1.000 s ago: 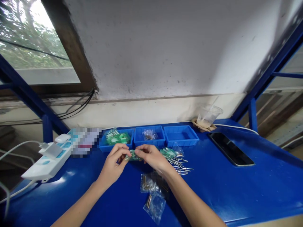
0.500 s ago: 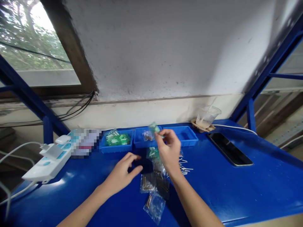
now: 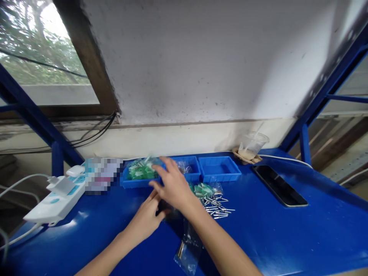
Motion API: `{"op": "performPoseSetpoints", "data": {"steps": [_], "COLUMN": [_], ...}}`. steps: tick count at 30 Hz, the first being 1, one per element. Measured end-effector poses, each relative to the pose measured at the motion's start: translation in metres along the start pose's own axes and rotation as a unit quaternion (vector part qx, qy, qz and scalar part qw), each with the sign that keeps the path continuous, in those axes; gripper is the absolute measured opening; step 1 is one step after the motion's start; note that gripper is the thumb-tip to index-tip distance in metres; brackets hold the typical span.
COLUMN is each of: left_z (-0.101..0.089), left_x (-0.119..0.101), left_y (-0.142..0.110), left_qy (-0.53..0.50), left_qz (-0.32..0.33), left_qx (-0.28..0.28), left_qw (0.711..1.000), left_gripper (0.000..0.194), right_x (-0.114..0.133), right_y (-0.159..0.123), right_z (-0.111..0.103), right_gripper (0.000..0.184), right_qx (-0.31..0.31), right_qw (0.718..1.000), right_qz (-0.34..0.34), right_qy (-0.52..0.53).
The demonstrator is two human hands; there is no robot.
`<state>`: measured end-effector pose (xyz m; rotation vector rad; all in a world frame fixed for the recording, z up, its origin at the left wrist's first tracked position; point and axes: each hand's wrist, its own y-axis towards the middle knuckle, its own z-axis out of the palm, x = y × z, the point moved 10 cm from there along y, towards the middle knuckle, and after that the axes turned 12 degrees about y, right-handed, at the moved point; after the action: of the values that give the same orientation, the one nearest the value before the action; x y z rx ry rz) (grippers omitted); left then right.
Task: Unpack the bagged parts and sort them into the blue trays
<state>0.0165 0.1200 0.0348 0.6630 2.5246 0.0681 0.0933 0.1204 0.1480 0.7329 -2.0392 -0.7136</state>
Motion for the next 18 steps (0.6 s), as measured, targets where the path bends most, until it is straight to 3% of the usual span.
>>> {"op": "performPoseSetpoints", "data": {"steps": [2,5,7,9,12,15,18], "left_z": [-0.009,-0.027,-0.042,-0.059,-0.075,-0.074,-0.067], "left_x": [0.006,0.009,0.006,0.004,-0.004,-0.009,-0.007], "left_y": [0.003,0.004,0.003,-0.001,-0.009,-0.012,-0.008], "left_qy": [-0.010,-0.037,-0.056,-0.062,-0.048,-0.037,-0.026], "left_qz": [-0.002,-0.002,0.005,0.015,0.049,0.078,0.079], "left_qx": [-0.033,-0.075,-0.121,-0.184,-0.254,-0.256,-0.230], "left_qw": [0.999,0.996,0.991,0.981,0.965,0.963,0.970], "left_gripper": [0.023,0.017,0.017,0.017,0.017,0.018,0.018], "right_x": [-0.009,-0.031,-0.049,-0.066,-0.073,-0.060,-0.056], "right_y": [-0.008,-0.022,-0.032,-0.041,-0.054,-0.055,-0.052], "right_z": [0.020,0.010,0.005,0.009,0.034,0.051,0.051], "right_gripper": [0.034,0.022,0.028,0.042,0.046,0.030,0.017], "right_qx": [0.053,0.012,0.007,0.033,0.086,0.090,0.054], "right_qw": [0.997,0.989,0.975,0.950,0.878,0.808,0.807], "right_qz": [0.042,0.133,0.207,0.287,0.377,0.383,0.363], "right_qy": [0.029,0.060,0.078,0.121,0.280,0.438,0.462]}}
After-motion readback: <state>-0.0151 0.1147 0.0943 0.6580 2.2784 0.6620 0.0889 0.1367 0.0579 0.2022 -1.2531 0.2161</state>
